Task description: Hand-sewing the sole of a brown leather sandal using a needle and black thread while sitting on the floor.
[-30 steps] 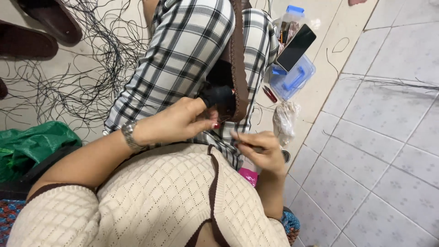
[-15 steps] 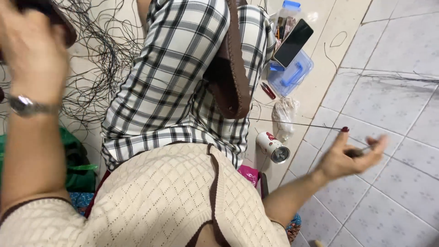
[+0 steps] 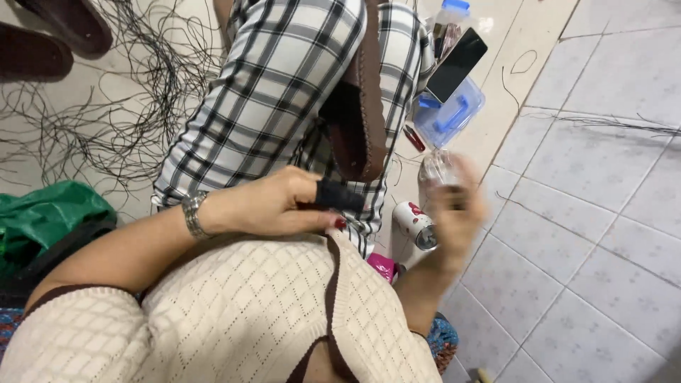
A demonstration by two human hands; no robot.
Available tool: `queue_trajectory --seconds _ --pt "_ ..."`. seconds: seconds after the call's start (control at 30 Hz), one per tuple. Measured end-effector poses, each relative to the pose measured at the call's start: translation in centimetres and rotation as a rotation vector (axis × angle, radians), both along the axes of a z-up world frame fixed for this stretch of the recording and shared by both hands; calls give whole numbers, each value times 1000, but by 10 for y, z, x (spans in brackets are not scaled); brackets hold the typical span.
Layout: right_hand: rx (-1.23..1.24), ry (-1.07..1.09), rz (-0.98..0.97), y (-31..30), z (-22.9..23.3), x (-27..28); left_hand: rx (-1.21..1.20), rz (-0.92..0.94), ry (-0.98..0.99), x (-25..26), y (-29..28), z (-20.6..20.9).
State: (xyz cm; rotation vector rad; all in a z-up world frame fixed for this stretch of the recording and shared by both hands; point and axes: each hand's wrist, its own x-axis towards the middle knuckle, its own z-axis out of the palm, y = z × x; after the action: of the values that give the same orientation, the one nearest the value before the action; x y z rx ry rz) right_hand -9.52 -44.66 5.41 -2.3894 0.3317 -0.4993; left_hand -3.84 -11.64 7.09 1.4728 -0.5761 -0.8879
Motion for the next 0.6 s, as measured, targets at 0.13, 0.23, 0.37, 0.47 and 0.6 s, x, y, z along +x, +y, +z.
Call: queue_trajectory --seconds 0.13,0.23,0.37,0.47,0.6 --pt "410 153 489 79 6 8 43 429 -772 6 -14 -15" --pt "502 148 439 87 -6 8 184 581 -1079 6 -23 -45" --pt "663 99 379 91 -21 3 168 596 -1047 12 -24 -49" --pt "638 61 345 92 -41 5 228 643 -1064 11 -31 -65" --pt "777 31 347 82 -53 -5 241 650 -1073 11 -26 -62"
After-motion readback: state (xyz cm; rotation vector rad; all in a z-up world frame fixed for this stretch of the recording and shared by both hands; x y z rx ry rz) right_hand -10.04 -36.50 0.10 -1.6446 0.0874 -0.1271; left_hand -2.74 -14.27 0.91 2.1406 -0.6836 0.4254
